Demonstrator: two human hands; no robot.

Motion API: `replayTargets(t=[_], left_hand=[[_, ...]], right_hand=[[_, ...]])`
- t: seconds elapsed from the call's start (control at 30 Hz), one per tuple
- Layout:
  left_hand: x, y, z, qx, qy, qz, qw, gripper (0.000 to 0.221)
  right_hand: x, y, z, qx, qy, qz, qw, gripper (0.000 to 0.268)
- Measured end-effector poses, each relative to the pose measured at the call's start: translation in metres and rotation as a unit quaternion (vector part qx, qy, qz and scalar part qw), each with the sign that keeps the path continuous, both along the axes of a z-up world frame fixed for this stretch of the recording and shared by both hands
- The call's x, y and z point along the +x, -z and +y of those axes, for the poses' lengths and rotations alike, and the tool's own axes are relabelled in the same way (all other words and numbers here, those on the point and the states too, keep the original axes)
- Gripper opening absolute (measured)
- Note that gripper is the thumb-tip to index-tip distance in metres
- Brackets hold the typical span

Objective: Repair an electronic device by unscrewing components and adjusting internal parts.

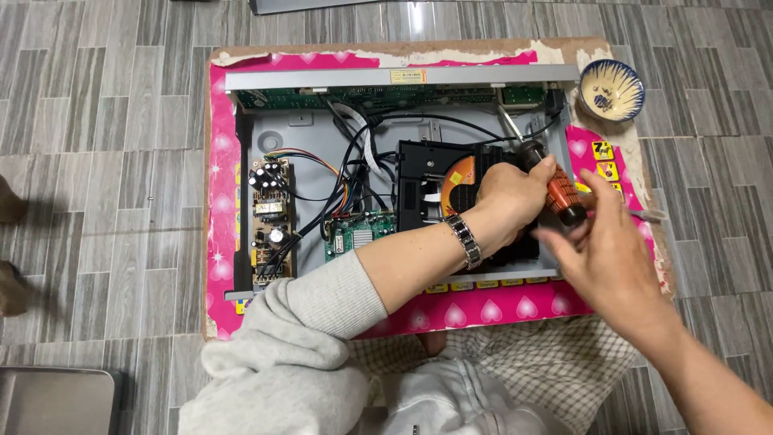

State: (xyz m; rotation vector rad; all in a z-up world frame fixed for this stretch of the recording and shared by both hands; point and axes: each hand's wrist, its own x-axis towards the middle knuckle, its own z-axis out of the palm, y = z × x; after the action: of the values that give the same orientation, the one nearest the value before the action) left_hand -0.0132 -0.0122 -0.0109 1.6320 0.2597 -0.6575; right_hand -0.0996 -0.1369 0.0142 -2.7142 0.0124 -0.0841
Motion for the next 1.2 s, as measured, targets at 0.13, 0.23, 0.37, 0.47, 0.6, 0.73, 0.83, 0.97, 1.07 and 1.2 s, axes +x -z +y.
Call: replayTargets(t=[0.13,0.23,0.37,0.47,0.6,0.73,0.83,0.97,1.07,1.2], left_hand=[[0.000,0.018,-0.014,-0.093,-0.024,0.001,0.995,0.052],[-0.011,-0.005,-0.003,-0.052,0.047,0.011,0.998,0.062],[-0.007,-0.003,-0.006,0.021,0.043,-0.007,0.999,0.064],[-0.006,-0.004,-0.005,-0.035,0.000,0.001,0.999,0.064],[-0.002,0.004,-0.006,0.012,0.010,-0.006,1.000,0.060],[-0.002,0.001,-0.004,0.019,-0.001,-0.022,1.000,0.060],[-0.010,-0.001,-0.004,-0.003,-0.024,-0.025,0.999,0.047],[-0.017,-0.003,-0.012,-0.037,0.020,-0.049,0.998,0.040],[-0.018,0.005,-0.020,-0.078,-0.051,-0.010,0.996,0.024],[-0.016,0.016,-0.026,-0.099,-0.097,-0.022,0.990,0.037]], right_hand=[[0.000,0.009,-0.004,-0.055,-0.017,-0.103,0.993,0.027],[0.004,-0.012,0.007,0.099,0.076,0.073,0.989,0.024],[-0.002,0.007,-0.011,-0.143,-0.070,-0.060,0.986,0.081],[0.004,0.007,-0.011,-0.240,-0.090,-0.151,0.955,0.048],[0.006,-0.004,0.000,-0.021,0.009,0.034,0.999,0.029],[-0.001,-0.014,0.013,-0.070,-0.105,-0.055,0.991,0.073],[0.006,-0.003,0.000,-0.075,-0.034,-0.060,0.995,0.049],[0.018,0.004,-0.021,0.246,0.109,0.146,0.952,0.063],[0.009,-0.003,-0.013,0.093,0.110,0.144,0.979,0.046],[0.000,-0.001,-0.008,-0.164,-0.063,-0.085,0.981,0.066]])
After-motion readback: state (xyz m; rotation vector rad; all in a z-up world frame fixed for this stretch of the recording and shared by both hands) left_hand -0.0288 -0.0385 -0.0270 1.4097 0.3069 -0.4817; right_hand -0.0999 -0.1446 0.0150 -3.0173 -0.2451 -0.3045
